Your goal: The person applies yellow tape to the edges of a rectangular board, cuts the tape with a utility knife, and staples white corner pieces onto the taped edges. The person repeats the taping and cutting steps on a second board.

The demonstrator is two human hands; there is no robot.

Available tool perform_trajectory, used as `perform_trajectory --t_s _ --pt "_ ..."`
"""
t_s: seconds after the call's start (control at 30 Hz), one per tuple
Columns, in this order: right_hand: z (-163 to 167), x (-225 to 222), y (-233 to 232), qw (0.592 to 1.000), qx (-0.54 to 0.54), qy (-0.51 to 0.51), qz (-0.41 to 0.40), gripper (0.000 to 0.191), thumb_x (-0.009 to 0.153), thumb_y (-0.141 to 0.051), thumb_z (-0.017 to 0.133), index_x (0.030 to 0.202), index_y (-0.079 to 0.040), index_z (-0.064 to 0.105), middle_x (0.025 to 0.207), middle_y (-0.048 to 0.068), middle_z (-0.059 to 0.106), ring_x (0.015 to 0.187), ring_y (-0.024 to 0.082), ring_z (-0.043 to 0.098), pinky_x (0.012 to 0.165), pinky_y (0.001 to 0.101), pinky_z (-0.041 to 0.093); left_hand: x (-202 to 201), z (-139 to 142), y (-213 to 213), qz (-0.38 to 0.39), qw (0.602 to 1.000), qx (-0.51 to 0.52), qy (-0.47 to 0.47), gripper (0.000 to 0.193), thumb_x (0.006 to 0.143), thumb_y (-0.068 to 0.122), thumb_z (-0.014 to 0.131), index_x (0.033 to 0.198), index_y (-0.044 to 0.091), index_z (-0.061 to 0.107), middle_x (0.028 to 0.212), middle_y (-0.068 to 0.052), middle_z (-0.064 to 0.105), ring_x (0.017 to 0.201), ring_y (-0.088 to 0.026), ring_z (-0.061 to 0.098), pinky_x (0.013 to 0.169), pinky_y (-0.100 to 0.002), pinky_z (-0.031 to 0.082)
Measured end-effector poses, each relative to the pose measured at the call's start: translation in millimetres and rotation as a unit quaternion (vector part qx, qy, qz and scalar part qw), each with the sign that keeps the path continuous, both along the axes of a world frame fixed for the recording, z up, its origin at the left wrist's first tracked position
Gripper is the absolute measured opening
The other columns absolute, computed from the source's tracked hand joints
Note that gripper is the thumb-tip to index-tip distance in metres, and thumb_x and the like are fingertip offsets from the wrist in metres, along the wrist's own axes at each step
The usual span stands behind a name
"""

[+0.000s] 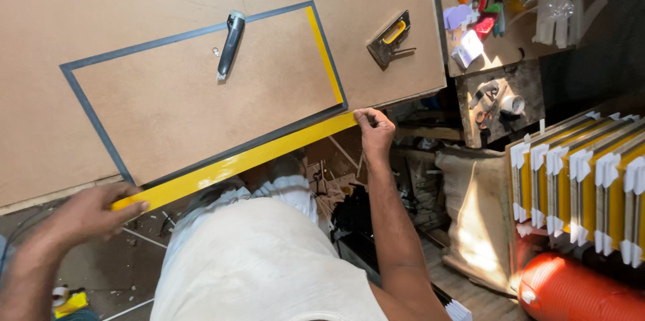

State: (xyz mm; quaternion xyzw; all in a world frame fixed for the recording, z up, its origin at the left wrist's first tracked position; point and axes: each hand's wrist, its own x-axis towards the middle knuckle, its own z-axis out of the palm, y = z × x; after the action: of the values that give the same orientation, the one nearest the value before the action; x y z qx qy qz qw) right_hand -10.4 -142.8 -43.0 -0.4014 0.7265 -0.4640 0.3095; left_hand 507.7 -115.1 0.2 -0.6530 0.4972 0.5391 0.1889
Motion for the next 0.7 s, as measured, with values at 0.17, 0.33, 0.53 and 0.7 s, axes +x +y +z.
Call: perform_trajectory --t_s 0.17,0.33,0.53,0.7 --pt "-21 12 -5 0.998 0.013 0.054 0.033 0.014 0.093 -0.013 0.08 0.094 0.0 0.076 0.079 -0.004 0.066 0.072 0.005 0.056 0.066 0.0224 0.047 43 -48 26 -0.018 0.999 0.0 -0.032 0.044 0.086 0.049 0.074 0.112 0.014 0.079 0.088 -0.008 0.067 0.07 -0.023 0.073 0.069 -0.039 0.06" --pt "-13 32 -26 0.98 -0.079 0.168 0.064 0.016 0.096 -0.014 0.077 0.097 0.002 0.076 0.101 0.007 0.07 0.09 0.013 0.063 0.078 0.0282 0.053 39 -62 28 -0.008 0.993 -0.121 -0.009 0.045 0.085 0.049 0.072 0.11 0.013 0.083 0.093 -0.005 0.068 0.076 -0.023 0.07 0.074 -0.04 0.059" --pt "-2 44 -36 0.986 -0.012 0.155 0.051 0.02 0.094 -0.019 0.077 0.098 0.001 0.076 0.087 0.006 0.074 0.078 0.011 0.066 0.072 0.0272 0.054 32 -56 15 0.072 0.996 -0.058 -0.001 0.05 0.088 0.051 0.072 0.112 0.008 0.082 0.09 -0.014 0.076 0.078 -0.026 0.077 0.079 -0.039 0.058" --pt "-3 51 -38 0.989 0.001 0.141 0.035 0.018 0.092 -0.017 0.079 0.098 0.0 0.079 0.08 0.003 0.074 0.073 0.007 0.063 0.069 0.0251 0.054 33 -56 8 0.084 0.994 -0.067 0.025 0.048 0.089 0.049 0.072 0.111 0.007 0.082 0.089 -0.015 0.076 0.077 -0.025 0.076 0.075 -0.04 0.059"
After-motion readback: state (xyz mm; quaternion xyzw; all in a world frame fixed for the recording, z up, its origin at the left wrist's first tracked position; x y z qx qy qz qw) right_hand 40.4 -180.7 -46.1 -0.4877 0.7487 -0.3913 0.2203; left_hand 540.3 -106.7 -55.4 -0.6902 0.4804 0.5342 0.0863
